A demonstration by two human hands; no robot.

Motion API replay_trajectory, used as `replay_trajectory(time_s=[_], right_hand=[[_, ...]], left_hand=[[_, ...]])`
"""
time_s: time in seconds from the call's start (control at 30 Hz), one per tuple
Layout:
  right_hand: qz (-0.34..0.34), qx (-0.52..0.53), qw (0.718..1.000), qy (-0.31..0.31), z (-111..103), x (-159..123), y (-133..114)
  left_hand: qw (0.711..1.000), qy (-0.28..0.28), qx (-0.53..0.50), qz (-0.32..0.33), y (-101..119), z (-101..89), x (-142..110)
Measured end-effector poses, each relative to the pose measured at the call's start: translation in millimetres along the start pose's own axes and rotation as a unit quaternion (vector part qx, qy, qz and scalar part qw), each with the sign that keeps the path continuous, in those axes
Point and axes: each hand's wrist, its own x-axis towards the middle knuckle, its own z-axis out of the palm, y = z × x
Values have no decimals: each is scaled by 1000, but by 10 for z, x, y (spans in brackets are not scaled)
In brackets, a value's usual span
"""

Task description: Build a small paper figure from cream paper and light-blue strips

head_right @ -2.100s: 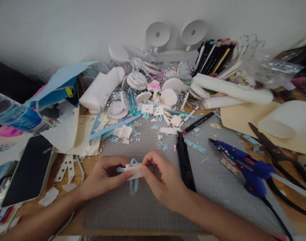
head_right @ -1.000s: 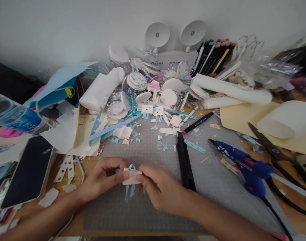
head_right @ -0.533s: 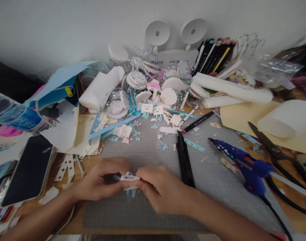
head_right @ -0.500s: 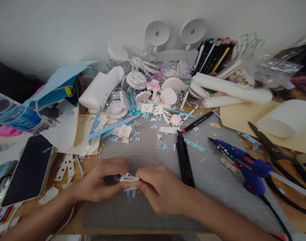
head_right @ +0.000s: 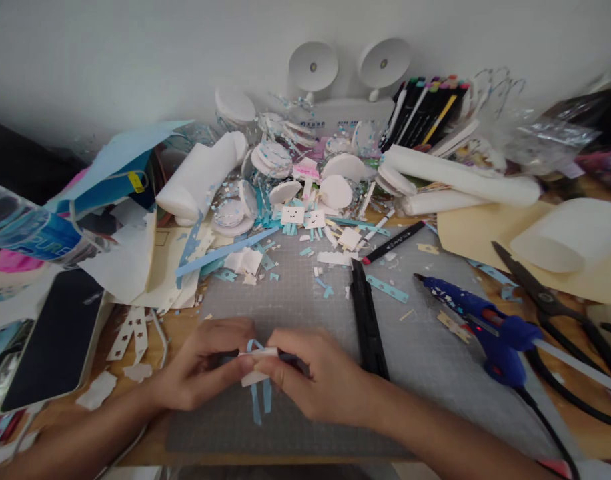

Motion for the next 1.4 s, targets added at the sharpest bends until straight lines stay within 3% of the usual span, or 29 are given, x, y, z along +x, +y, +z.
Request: replay_trajectory(time_s=[0.23,0.5,0.67,0.73,0.83,0.97,1.13,1.2,1.27,1.4], right_hand=[[15,-12,999,36,-8,19,-9],[77,90,993,23,0,32,33],[33,169,985,15,-74,36,20],[20,146,988,38,-128,27,0],[-23,10,992,125,-206,-92,-48],[-60,-239,940,237,-251,-574,-96],[20,-427,855,294,-247,-1438,36],[51,-453,831,318,-242,-1711,144],[78,-462,816,340,-228,-1887,247],[103,-463,795,379,-166,-1945,346]], left_hand=[[986,5,-104,-129,8,-7,20],[976,25,-109,-186,-44,14,-37],[963,49,-165,-210,-5,-27,-40],[959,34,-173,-222,31,-70,-15],[971,-27,-92,-219,85,-136,23],[965,-114,122,-202,139,-204,6],[933,-133,292,-165,184,-230,-157],[915,-108,367,-130,195,-231,-235],[903,-44,412,-115,228,-232,-302],[901,93,417,-68,463,-203,-550]])
